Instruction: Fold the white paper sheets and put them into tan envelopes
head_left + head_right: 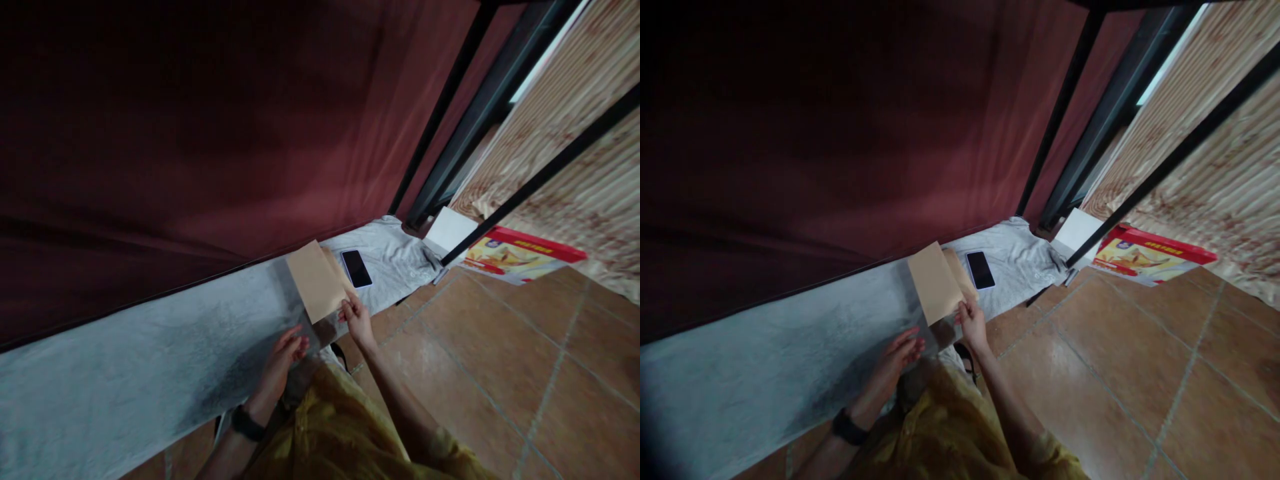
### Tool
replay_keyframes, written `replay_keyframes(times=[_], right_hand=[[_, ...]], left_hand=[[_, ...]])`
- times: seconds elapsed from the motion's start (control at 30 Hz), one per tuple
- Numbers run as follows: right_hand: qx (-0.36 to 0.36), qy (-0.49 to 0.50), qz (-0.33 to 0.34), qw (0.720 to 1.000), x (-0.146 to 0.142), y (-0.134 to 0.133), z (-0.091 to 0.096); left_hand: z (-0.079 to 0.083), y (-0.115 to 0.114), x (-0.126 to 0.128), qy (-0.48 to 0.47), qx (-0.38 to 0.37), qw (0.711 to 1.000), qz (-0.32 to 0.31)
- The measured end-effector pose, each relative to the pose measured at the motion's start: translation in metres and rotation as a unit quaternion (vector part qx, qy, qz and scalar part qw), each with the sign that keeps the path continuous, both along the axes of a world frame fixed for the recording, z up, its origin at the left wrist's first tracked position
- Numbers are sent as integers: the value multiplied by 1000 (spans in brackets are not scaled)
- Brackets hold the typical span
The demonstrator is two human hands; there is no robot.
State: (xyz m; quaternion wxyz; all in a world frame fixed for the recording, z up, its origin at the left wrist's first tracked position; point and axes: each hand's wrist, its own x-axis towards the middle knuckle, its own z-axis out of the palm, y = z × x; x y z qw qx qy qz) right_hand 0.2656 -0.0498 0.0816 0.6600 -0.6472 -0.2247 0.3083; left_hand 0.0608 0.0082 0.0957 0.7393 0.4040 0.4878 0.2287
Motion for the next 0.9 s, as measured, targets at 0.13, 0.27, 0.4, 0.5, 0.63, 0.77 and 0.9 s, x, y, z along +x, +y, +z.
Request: replay_keyframes(times=[0.13, 0.27, 0.4, 0.5, 0.63, 0.77, 0.9], right_hand=[[-7, 10, -11, 1000, 33, 7, 0], [-26, 15, -22, 999, 49, 11, -11], [-53, 16, -38, 998, 55, 13, -23], [-66, 14, -37, 997, 58, 14, -28], [-86, 13, -44, 995, 59, 15, -31], [-98, 9, -51, 994, 59, 14, -33], [-110, -3, -47, 993, 62, 12, -32]], left_hand=[[-11, -7, -3, 32, 2, 999, -23], [-25, -11, -11, 65, -11, 998, -18], [-33, -11, -15, 82, -18, 996, -14], [-34, -11, -15, 84, -10, 996, -16], [-33, -13, -14, 85, 7, 996, -11], [-31, -13, -15, 83, 8, 996, -8], [-28, -16, -16, 83, 13, 996, -15]])
